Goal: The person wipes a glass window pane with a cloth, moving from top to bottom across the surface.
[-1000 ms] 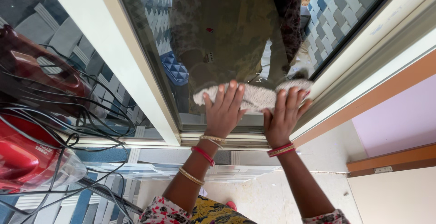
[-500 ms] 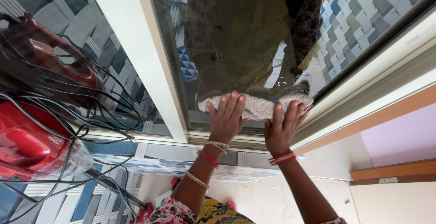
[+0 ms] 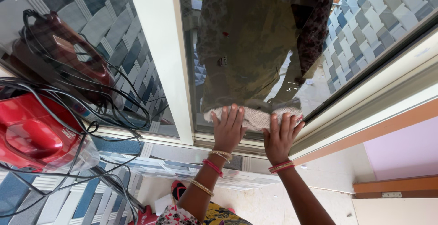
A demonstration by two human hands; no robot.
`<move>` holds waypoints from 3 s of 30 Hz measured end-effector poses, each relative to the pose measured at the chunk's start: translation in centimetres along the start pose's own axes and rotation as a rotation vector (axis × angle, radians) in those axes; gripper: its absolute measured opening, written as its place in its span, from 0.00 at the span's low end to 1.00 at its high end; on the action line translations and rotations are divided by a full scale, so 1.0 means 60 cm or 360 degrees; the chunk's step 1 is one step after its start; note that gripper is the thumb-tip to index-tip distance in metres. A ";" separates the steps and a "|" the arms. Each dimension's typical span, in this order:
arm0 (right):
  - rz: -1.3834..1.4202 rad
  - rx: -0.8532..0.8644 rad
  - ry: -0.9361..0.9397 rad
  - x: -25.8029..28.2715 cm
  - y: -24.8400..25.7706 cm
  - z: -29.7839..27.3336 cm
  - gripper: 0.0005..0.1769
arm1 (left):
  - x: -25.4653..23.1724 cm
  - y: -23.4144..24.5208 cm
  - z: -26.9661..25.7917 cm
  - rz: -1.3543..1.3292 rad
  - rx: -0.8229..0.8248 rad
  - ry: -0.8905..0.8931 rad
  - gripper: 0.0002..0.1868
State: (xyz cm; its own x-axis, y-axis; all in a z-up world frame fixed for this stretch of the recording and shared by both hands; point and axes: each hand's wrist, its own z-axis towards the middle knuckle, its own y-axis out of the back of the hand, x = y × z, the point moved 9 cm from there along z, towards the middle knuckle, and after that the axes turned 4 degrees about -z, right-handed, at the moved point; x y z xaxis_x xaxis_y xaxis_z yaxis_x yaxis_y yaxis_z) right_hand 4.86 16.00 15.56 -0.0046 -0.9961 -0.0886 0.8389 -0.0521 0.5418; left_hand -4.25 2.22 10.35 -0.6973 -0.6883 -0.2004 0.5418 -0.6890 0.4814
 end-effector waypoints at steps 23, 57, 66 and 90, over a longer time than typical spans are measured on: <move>-0.0135 -0.0004 0.0218 0.057 -0.052 -0.011 0.31 | 0.082 -0.017 -0.059 0.0019 0.0167 0.0225 0.37; -0.0037 -0.0153 0.0518 0.101 -0.026 0.049 0.29 | 0.087 0.062 0.000 -0.0145 0.0067 0.0244 0.35; -0.0171 0.0563 0.0760 0.144 -0.161 -0.153 0.35 | 0.109 0.002 -0.194 -0.0071 0.0533 0.0515 0.36; -0.0021 -0.0088 0.0370 0.111 0.117 0.272 0.30 | 0.035 0.224 0.198 -0.0491 -0.0117 0.0487 0.41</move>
State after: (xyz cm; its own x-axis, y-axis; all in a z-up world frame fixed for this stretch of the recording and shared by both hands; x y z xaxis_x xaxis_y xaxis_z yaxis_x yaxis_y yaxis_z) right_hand 1.82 7.84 32.40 0.1040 -0.9517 -0.2887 0.8681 -0.0548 0.4933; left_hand -4.00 -5.78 26.57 -0.6665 -0.4758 -0.5740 0.3696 -0.8795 0.2999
